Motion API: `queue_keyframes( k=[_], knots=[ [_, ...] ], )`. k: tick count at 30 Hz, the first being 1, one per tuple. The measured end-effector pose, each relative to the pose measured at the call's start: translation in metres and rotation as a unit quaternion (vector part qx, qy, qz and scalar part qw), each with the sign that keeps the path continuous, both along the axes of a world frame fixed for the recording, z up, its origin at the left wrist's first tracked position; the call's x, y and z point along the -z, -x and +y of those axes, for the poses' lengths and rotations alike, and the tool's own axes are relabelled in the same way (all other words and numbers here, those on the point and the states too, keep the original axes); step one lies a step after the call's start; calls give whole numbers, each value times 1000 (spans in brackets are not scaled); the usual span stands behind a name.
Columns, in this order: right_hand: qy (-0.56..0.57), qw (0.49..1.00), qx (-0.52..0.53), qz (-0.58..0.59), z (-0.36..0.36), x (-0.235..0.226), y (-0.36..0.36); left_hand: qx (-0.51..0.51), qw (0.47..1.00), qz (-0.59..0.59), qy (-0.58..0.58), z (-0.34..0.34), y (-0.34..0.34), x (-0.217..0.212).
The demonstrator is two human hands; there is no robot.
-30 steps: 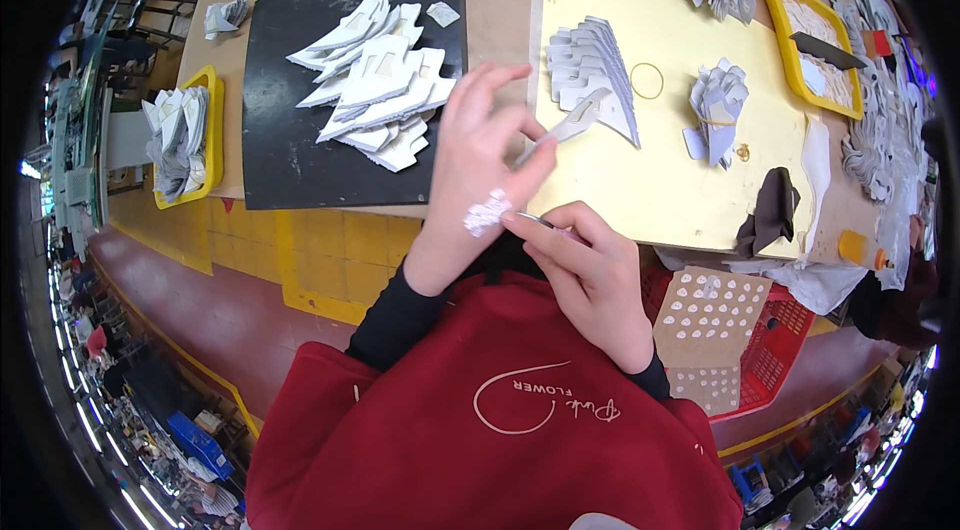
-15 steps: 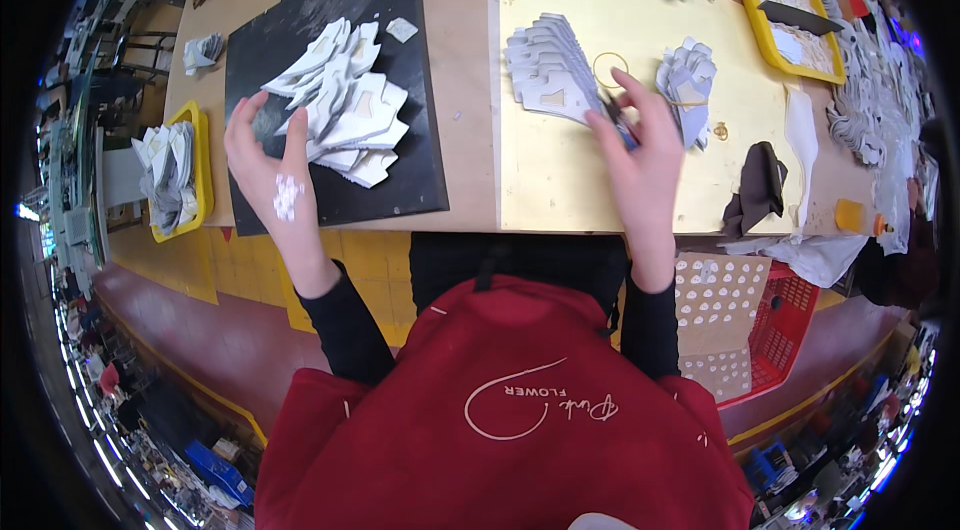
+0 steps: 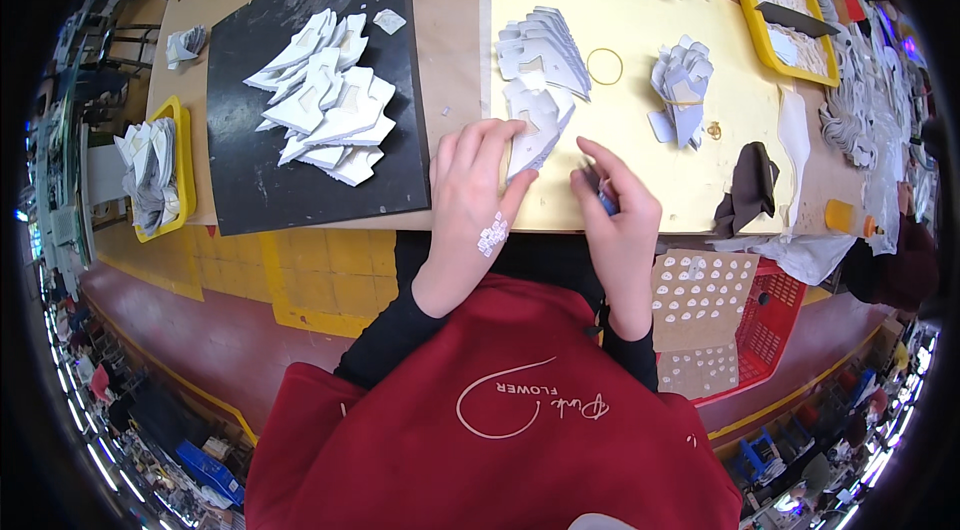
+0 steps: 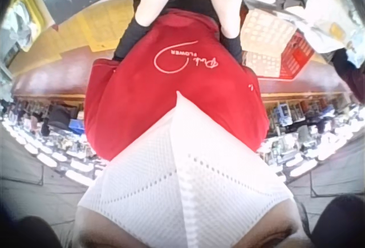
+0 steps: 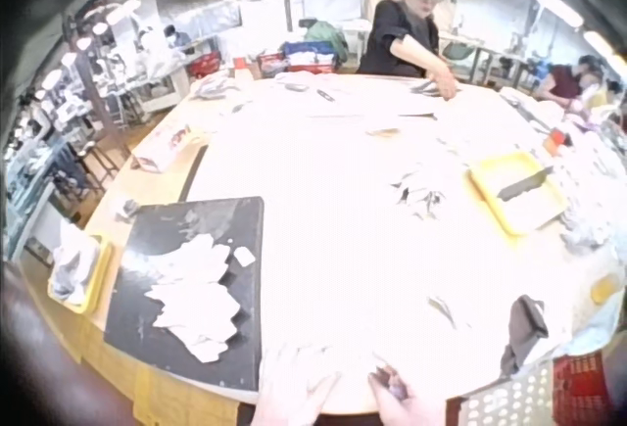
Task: The person uses a small knife to trim the edges of white fabric pieces at a workbench. They repeatedly pick up pieces, trim them, and place them into a yellow tray. The person also gathers and bundles trimmed pieces with a rubber band.
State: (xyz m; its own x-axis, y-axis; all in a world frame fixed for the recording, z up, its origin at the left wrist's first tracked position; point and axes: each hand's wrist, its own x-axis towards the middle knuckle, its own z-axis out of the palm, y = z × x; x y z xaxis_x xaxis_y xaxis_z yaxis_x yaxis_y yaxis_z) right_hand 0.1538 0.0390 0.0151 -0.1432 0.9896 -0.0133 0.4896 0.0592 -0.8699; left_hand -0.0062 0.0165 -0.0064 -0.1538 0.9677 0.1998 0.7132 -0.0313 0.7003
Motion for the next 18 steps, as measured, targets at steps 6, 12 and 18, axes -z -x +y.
queue_keyframes(
  k=[6,12,18],
  knots=[
    [-64,997,-27,34,26,-6,13,-3,991,-108,83,3,6,-6],
    [-29,999,-18,35,14,5,13,0,973,-197,120,-1,10,-8],
    [84,959,57,266,-2,-1,5,71,964,-232,111,-5,13,-28]
  ],
)
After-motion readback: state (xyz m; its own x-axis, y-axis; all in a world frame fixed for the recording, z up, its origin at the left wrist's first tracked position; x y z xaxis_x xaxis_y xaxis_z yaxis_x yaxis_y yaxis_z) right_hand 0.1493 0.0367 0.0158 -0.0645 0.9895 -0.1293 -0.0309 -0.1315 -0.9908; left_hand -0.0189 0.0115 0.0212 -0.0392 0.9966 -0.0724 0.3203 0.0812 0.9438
